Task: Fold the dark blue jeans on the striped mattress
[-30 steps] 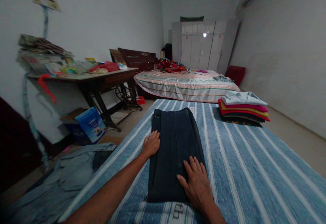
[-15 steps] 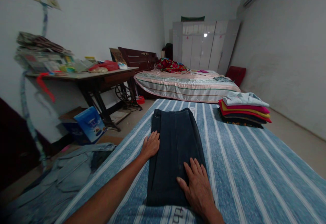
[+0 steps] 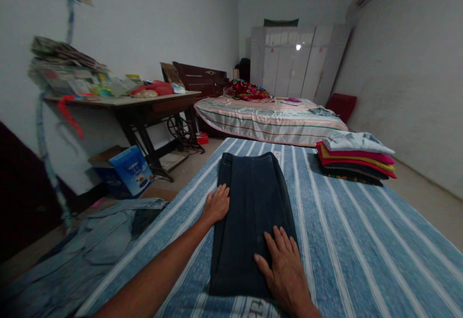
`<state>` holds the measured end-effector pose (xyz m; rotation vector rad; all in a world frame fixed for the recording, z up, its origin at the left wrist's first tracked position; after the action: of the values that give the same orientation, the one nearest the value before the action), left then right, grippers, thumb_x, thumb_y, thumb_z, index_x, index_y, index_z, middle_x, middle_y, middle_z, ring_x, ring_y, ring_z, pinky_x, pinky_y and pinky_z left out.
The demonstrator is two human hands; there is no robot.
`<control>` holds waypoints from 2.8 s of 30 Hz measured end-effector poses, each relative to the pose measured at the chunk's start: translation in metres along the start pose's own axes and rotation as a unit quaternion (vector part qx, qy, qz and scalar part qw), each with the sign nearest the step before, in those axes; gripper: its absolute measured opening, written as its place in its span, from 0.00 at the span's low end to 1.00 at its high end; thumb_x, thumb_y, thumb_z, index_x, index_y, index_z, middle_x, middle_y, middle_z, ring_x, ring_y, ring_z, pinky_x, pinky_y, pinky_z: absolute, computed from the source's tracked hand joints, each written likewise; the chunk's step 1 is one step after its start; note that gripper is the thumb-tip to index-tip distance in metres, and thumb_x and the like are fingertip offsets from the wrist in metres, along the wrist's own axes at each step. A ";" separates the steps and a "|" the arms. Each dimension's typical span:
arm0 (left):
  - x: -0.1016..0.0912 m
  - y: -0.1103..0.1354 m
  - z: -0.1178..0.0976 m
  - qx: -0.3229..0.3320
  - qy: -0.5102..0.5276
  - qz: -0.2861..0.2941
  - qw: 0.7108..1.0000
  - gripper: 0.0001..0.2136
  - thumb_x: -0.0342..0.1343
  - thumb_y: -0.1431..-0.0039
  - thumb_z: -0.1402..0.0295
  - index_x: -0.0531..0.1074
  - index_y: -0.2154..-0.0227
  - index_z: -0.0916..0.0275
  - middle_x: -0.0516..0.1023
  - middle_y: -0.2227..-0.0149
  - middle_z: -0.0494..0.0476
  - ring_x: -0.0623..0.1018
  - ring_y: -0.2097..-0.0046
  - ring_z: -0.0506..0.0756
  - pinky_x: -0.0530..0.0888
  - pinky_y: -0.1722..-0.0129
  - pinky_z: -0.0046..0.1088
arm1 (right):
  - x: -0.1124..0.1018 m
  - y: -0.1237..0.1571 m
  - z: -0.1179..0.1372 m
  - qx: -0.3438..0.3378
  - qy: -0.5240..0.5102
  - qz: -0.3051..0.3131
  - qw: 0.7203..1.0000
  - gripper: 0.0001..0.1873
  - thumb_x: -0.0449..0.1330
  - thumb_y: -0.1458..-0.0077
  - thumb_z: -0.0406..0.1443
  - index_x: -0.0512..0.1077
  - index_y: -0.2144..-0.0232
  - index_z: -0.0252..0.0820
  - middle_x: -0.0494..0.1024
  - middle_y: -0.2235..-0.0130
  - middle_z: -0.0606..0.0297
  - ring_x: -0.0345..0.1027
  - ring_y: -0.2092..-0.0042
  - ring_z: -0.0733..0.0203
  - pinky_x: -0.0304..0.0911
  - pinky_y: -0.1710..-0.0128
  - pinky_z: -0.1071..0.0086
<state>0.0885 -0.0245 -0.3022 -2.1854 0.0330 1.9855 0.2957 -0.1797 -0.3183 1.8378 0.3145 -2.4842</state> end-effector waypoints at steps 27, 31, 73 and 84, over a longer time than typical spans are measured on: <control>0.001 0.002 0.001 0.028 0.009 0.004 1.000 0.21 0.35 0.36 0.67 0.58 0.43 0.65 0.55 0.37 0.62 0.54 0.36 0.59 0.54 0.41 0.47 | -0.006 -0.001 0.002 0.012 -0.002 0.015 1.000 0.33 0.44 0.41 0.55 0.60 0.41 0.43 0.52 0.37 0.59 0.40 0.36 0.51 0.40 0.38 0.53; 0.002 0.011 0.003 0.051 0.007 0.000 0.999 0.20 0.36 0.36 0.66 0.58 0.43 0.64 0.56 0.37 0.62 0.54 0.36 0.58 0.54 0.40 0.46 | -0.005 -0.001 0.001 0.011 -0.009 0.010 1.000 0.34 0.45 0.42 0.56 0.60 0.41 0.44 0.52 0.37 0.59 0.40 0.36 0.51 0.40 0.38 0.53; -0.004 0.031 0.003 0.078 0.017 -0.016 0.997 0.21 0.37 0.36 0.67 0.60 0.43 0.65 0.58 0.38 0.61 0.56 0.36 0.58 0.55 0.40 0.45 | -0.005 0.000 0.000 0.004 0.001 0.007 1.000 0.32 0.46 0.41 0.54 0.61 0.42 0.43 0.53 0.38 0.58 0.41 0.36 0.51 0.42 0.39 0.52; -0.004 0.031 0.003 0.075 0.024 -0.013 0.997 0.20 0.38 0.37 0.67 0.60 0.44 0.64 0.58 0.38 0.61 0.55 0.36 0.58 0.55 0.40 0.44 | -0.005 0.000 0.001 0.002 0.005 0.003 1.000 0.32 0.46 0.41 0.54 0.61 0.42 0.44 0.53 0.38 0.58 0.41 0.36 0.51 0.43 0.39 0.52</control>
<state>0.0805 -0.0550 -0.3026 -2.1284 0.1536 1.8520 0.2965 -0.1803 -0.3137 1.8506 0.3042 -2.4744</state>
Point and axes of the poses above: each hand's wrist, its own y-axis away from the middle knuckle, its own x-axis out of the palm, z = x × y, the point moved 6 cm from there along -y, towards the middle knuckle
